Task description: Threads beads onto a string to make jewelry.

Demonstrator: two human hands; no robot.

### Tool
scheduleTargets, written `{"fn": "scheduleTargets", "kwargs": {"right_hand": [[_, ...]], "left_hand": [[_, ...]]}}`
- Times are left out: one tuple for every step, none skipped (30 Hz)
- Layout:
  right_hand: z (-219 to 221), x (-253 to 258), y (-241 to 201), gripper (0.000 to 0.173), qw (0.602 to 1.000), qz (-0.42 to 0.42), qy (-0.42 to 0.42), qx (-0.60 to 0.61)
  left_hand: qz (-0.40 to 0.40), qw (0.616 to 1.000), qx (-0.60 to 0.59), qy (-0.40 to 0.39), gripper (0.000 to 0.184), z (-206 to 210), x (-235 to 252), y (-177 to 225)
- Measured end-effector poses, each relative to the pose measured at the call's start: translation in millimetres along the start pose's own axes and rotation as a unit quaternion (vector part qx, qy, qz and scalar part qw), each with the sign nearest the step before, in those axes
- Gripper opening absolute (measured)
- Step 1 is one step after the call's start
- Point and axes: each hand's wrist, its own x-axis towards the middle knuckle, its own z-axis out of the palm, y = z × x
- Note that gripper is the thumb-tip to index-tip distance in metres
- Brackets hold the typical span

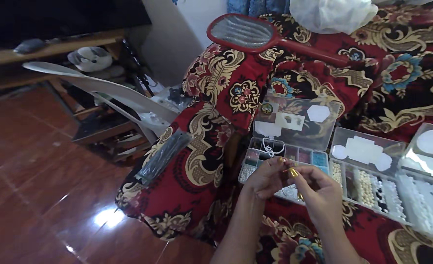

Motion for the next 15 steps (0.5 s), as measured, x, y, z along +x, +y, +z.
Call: {"fn": "scheduleTargets", "kwargs": {"right_hand": [[0.3, 0.0, 0.4, 0.009, 1.000, -0.001, 0.002, 0.000], [0.6, 0.1, 0.8, 0.009, 1.000, -0.002, 0.003, -0.002], [0.9, 0.0, 1.2, 0.009, 1.000, -0.003, 0.004, -0.005], [1.1, -0.1, 1.2, 0.009, 1.000, -0.004, 0.004, -0.006], [1.3, -0.1, 0.9, 0.009, 1.000, -0.004, 0.005, -0.011], [1.4, -0.1, 0.6, 0.009, 1.000, -0.004, 0.006, -0.015], [1.4, -0.1, 0.3, 0.009, 1.000, -0.004, 0.008, -0.019], [1.6, -0.2, 0.1, 0.009, 1.000, -0.004, 0.010, -0.023], [1.7, -0.4, 0.3, 0.010, 1.000, -0.002, 0.013, -0.027], [1.6, -0.5, 0.5, 0.010, 0.999, -0.001, 0.015, -0.033], [1.6, -0.4, 0.7, 0.011, 0.999, 0.000, 0.018, -0.038], [1.5, -0.4, 0.7, 0.011, 0.999, 0.000, 0.019, -0.042], [1.2, -0.3, 0.9, 0.011, 0.999, 0.000, 0.018, -0.044], [0.8, 0.0, 1.0, 0.011, 0.999, -0.001, 0.018, -0.045], [0.4, 0.1, 1.2, 0.011, 0.999, -0.002, 0.018, -0.046]], "left_hand": [[-0.001, 1.000, -0.005, -0.003, 0.017, -0.8, 0.2, 0.0], [-0.002, 1.000, -0.009, -0.007, 0.017, -1.4, 0.6, -0.1], [-0.002, 1.000, -0.014, -0.007, 0.018, -1.5, 0.7, -0.4], [-0.003, 1.000, -0.015, -0.002, 0.019, -0.7, 0.6, -0.4], [-0.005, 1.000, -0.016, 0.005, 0.022, 0.6, 0.3, -0.2], [-0.007, 1.000, -0.015, 0.010, 0.024, 1.6, 0.2, 0.2], [-0.007, 1.000, -0.012, 0.012, 0.026, 2.3, 0.0, 0.7], [-0.007, 1.000, -0.008, 0.011, 0.026, 2.7, 0.0, 1.2], [-0.007, 1.000, -0.004, 0.011, 0.025, 3.0, 0.1, 1.6], [-0.007, 1.000, -0.004, 0.007, 0.023, 2.9, 0.3, 1.5], [-0.004, 1.000, -0.006, 0.002, 0.020, 2.7, 0.6, 1.5], [0.000, 1.000, -0.007, 0.003, 0.018, 3.1, 0.7, 1.5], [0.003, 1.000, -0.009, 0.007, 0.017, 3.2, 1.0, 1.7], [0.007, 1.000, -0.015, 0.008, 0.016, 2.2, 1.5, 1.6], [0.013, 1.000, -0.021, 0.009, 0.015, 1.1, 1.8, 1.7]]}}
